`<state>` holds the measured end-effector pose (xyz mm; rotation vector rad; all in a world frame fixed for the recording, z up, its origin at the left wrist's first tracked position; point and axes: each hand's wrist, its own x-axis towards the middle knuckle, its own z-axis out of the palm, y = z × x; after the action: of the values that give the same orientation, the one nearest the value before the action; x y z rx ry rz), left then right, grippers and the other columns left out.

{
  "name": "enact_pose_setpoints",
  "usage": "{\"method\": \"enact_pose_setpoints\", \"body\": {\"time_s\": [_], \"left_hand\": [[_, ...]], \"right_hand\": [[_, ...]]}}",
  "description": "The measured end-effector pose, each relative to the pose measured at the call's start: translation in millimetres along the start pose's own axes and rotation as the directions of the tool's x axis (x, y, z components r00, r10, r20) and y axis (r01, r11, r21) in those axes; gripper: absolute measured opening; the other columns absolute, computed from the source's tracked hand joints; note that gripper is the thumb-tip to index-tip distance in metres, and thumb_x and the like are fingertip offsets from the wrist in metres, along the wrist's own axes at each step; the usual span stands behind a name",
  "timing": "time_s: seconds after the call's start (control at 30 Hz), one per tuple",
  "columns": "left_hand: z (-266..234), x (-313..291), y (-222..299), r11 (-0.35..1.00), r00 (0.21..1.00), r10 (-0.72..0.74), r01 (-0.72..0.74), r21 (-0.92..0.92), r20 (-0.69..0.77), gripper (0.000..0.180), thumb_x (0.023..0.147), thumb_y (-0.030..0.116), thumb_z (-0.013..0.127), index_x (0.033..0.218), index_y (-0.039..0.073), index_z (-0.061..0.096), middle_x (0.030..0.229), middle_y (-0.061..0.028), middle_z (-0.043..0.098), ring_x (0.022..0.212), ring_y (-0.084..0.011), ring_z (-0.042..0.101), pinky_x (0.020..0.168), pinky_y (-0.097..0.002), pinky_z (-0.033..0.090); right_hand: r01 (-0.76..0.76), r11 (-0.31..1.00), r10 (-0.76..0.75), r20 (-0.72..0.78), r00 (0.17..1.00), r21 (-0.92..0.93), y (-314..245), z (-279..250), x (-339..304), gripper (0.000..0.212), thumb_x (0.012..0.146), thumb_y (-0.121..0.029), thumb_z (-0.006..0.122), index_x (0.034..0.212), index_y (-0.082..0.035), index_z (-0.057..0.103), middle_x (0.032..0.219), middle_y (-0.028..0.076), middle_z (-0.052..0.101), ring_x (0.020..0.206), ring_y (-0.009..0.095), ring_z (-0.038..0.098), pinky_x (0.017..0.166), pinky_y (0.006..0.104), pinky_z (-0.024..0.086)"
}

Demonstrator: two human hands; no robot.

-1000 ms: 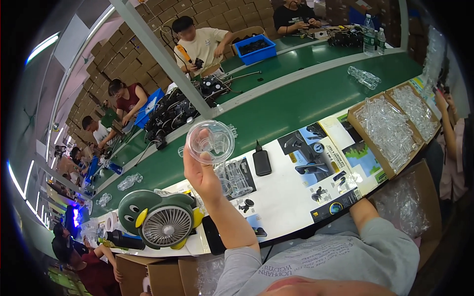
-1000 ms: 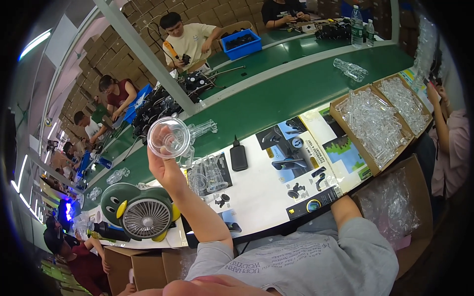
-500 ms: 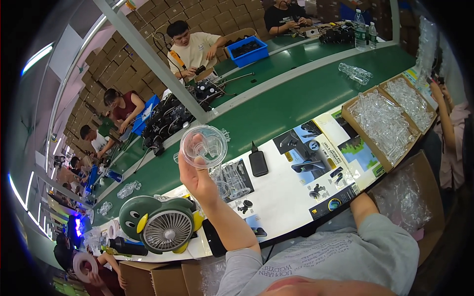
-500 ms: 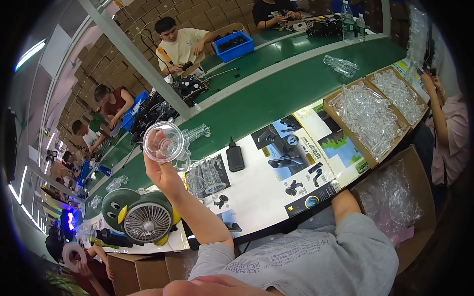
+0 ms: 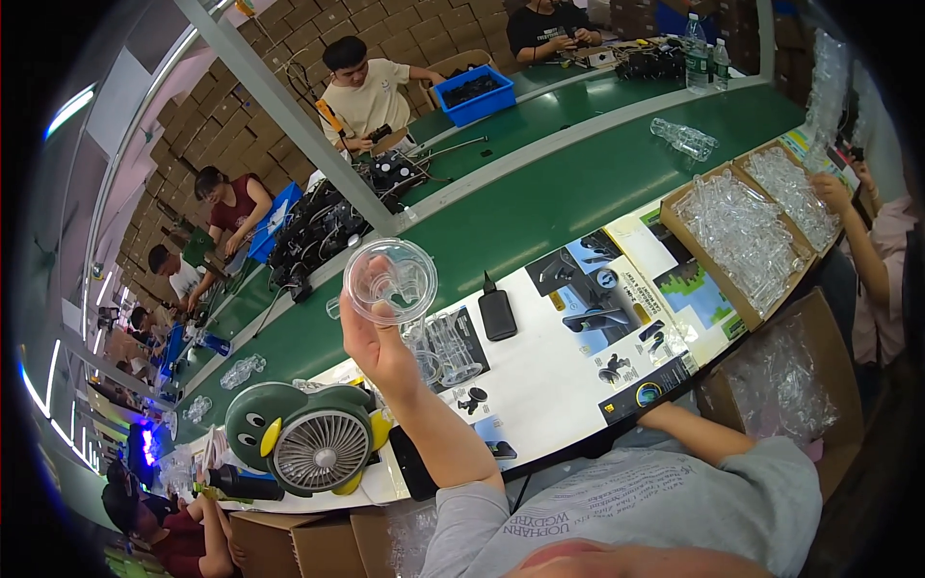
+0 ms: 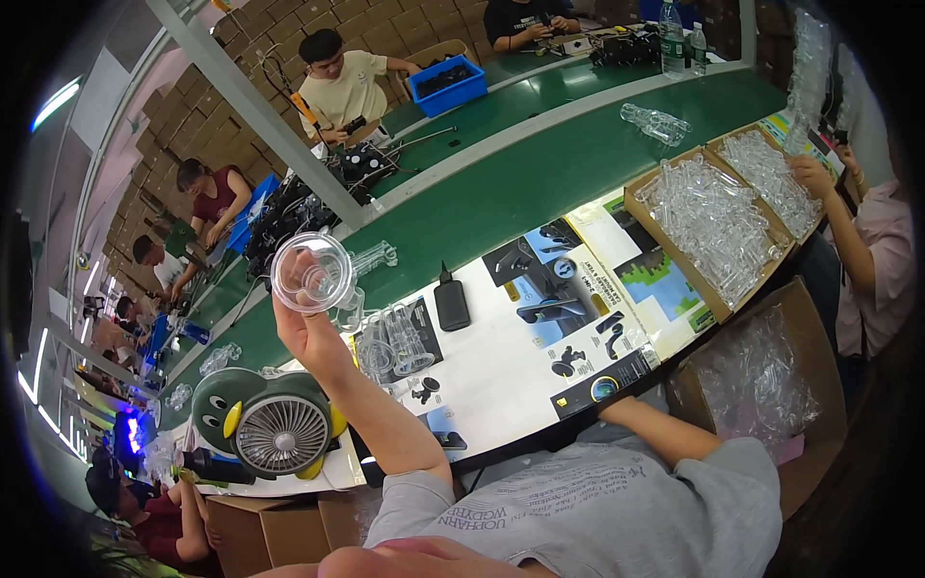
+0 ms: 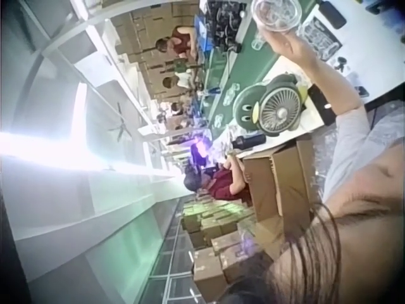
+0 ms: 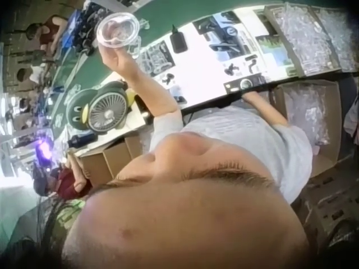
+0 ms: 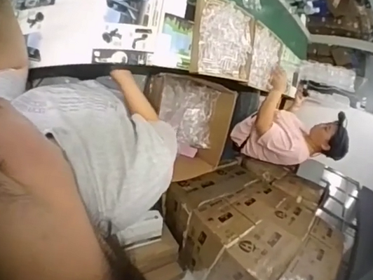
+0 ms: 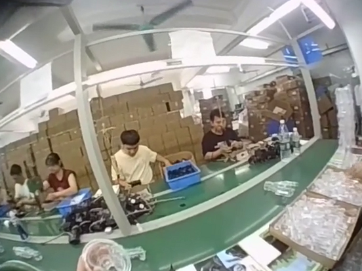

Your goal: Applying a liquid sealant from a dispensing bottle to plastic parts and assembling them into larger units before packaging.

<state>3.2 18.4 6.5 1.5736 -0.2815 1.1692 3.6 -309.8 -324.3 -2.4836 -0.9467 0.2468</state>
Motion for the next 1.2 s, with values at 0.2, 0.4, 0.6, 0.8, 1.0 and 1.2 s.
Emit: {"method": "enact_pose_setpoints", "body": {"time_s": [0.2, 0.4, 0.6, 0.8, 1.0, 1.2], "left_hand": [[6, -2, -5, 0.999, 0.994, -0.028, 0.031, -0.029, 0.102, 0.042, 0.09, 0.022, 0.053, 0.119, -0.006, 0.047, 0.112, -0.0148, 0.057, 0.106, -0.0211, 0.053, 0.092, -0.033, 0.039], [40, -12, -13, 0.989, 0.953, -0.121, 0.139, -0.046, 0.278, 0.034, 0.086, 0.006, 0.053, 0.118, -0.003, 0.05, 0.111, -0.0146, 0.058, 0.104, -0.0208, 0.055, 0.09, -0.0314, 0.042], [67, -36, -4, 0.968, 0.808, -0.154, 0.239, -0.077, 0.569, 0.036, 0.079, 0.004, 0.063, 0.114, -0.004, 0.053, 0.106, -0.0127, 0.061, 0.103, -0.0197, 0.056, 0.091, -0.0319, 0.042], [87, -55, 22, 0.989, 0.754, -0.036, 0.123, -0.086, 0.656, 0.036, 0.076, 0.011, 0.064, 0.111, 0.002, 0.058, 0.11, -0.0155, 0.06, 0.109, -0.0264, 0.053, 0.093, -0.0367, 0.039], [93, -61, 25, 0.996, 0.702, 0.014, 0.051, -0.07, 0.712, 0.033, 0.079, 0.02, 0.063, 0.108, 0.003, 0.062, 0.115, -0.0136, 0.058, 0.115, -0.0281, 0.049, 0.095, -0.0382, 0.038], [76, -40, 26, 0.991, 0.571, -0.077, -0.049, 0.128, 0.817, 0.037, 0.077, 0.011, 0.064, 0.113, 0.004, 0.057, 0.11, -0.0127, 0.06, 0.103, -0.026, 0.057, 0.088, -0.0344, 0.042]], "right_hand": [[-0.349, 0.893, 0.188, 0.47, 0.862, 0.284, -58, -65, -22, 0.034, 0.084, -0.031, 0.056, 0.112, -0.013, 0.059, 0.106, 0.017, 0.06, 0.087, 0.028, 0.061, 0.077, 0.0382, 0.048], [-0.13, 0.931, -0.152, 0.684, 0.713, 0.342, -58, -120, -43, 0.039, 0.083, -0.033, 0.062, 0.112, -0.007, 0.06, 0.102, 0.011, 0.064, 0.086, 0.017, 0.064, 0.077, 0.0277, 0.049], [-0.31, 0.463, -0.135, 0.411, 0.901, 0.831, -78, -256, -36, 0.05, 0.079, -0.022, 0.067, 0.123, -0.002, 0.05, 0.112, 0.013, 0.059, 0.102, 0.018, 0.057, 0.085, 0.031, 0.046], [0.414, 0.477, -0.219, -0.351, 0.91, 0.775, -106, -222, 16, 0.092, 0.063, -0.032, 0.081, 0.134, -0.002, 0.031, 0.136, 0.015, 0.037, 0.122, 0.022, 0.04, 0.096, 0.0354, 0.038], [0.254, 0.423, -0.166, -0.202, 0.965, 0.87, -127, -198, 35, 0.075, 0.065, -0.016, 0.079, 0.129, -0.008, 0.042, 0.126, 0.007, 0.046, 0.114, 0.018, 0.045, 0.094, 0.0327, 0.038], [0.135, 0.439, -0.188, -0.056, 0.981, 0.888, -121, -200, 31, 0.053, 0.069, -0.012, 0.075, 0.115, -0.005, 0.049, 0.103, 0.005, 0.057, 0.102, 0.018, 0.053, 0.091, 0.0322, 0.04]]}}
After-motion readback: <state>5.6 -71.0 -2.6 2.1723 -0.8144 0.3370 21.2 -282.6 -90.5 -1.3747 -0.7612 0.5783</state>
